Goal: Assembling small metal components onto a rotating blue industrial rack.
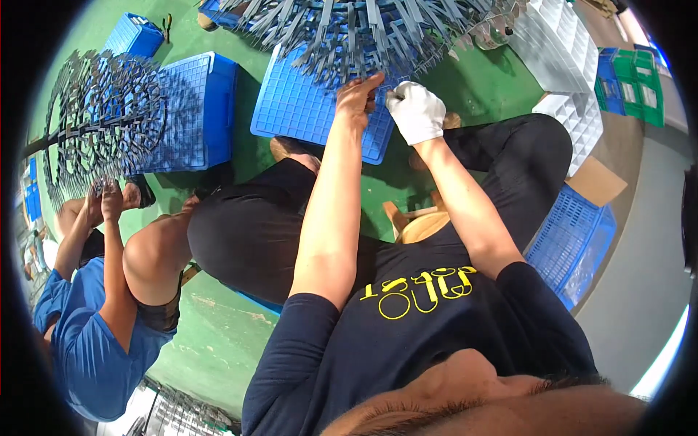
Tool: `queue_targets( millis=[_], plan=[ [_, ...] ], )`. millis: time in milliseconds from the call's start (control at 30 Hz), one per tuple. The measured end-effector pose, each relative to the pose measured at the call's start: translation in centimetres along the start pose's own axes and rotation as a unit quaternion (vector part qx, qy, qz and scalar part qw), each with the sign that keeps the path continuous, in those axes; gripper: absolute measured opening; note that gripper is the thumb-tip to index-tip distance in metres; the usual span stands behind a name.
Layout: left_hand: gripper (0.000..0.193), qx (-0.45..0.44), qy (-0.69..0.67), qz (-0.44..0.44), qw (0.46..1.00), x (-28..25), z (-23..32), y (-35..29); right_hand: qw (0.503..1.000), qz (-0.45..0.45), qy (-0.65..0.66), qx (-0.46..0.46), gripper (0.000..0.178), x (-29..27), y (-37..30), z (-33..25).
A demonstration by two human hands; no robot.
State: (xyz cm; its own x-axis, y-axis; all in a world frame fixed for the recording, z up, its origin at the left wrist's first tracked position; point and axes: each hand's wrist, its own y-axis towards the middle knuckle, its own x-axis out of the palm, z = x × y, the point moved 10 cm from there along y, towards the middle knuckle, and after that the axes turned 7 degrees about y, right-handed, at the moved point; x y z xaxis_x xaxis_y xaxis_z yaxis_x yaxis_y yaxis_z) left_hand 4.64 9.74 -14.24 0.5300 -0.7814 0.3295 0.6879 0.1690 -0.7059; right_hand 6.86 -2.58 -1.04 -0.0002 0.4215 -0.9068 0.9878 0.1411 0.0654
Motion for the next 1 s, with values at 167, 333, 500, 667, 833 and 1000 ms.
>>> queue_targets(
  millis=[167, 333, 500, 667, 833, 1000],
  plan=[
    [0.024, -0.004, -0.007, -0.012, 1.0, -0.2, -0.3, 0.3, 0.999, 0.015, 0.035, 0.008, 0.021, 0.1, -0.1, 0.1],
    [0.025, -0.009, 0.021, -0.014, 1.0, 0.2, 0.0, -0.1, 1.0, 0.006, 0.002, -0.002, 0.021, 0.0, 0.2, -0.1],
    [0.016, -0.027, 0.018, -0.017, 0.999, -0.2, 0.2, -0.9, 1.0, -0.012, 0.006, 0.017, 0.022, -0.2, 0.2, -0.3],
    [0.023, -0.032, -0.084, -0.107, 0.99, -1.6, -0.2, -2.8, 0.997, -0.051, 0.056, 0.019, 0.022, 0.4, -0.9, 0.5],
    [0.031, -0.013, -0.201, -0.17, 0.965, -2.7, -0.3, -4.4, 0.955, -0.158, 0.25, 0.012, 0.023, 2.3, -3.6, -1.3],
    [0.027, -0.007, -0.248, -0.217, 0.944, -1.3, 0.7, -6.1, 0.935, -0.17, 0.311, 0.003, 0.022, 3.6, -3.7, -1.5]
  ],
)
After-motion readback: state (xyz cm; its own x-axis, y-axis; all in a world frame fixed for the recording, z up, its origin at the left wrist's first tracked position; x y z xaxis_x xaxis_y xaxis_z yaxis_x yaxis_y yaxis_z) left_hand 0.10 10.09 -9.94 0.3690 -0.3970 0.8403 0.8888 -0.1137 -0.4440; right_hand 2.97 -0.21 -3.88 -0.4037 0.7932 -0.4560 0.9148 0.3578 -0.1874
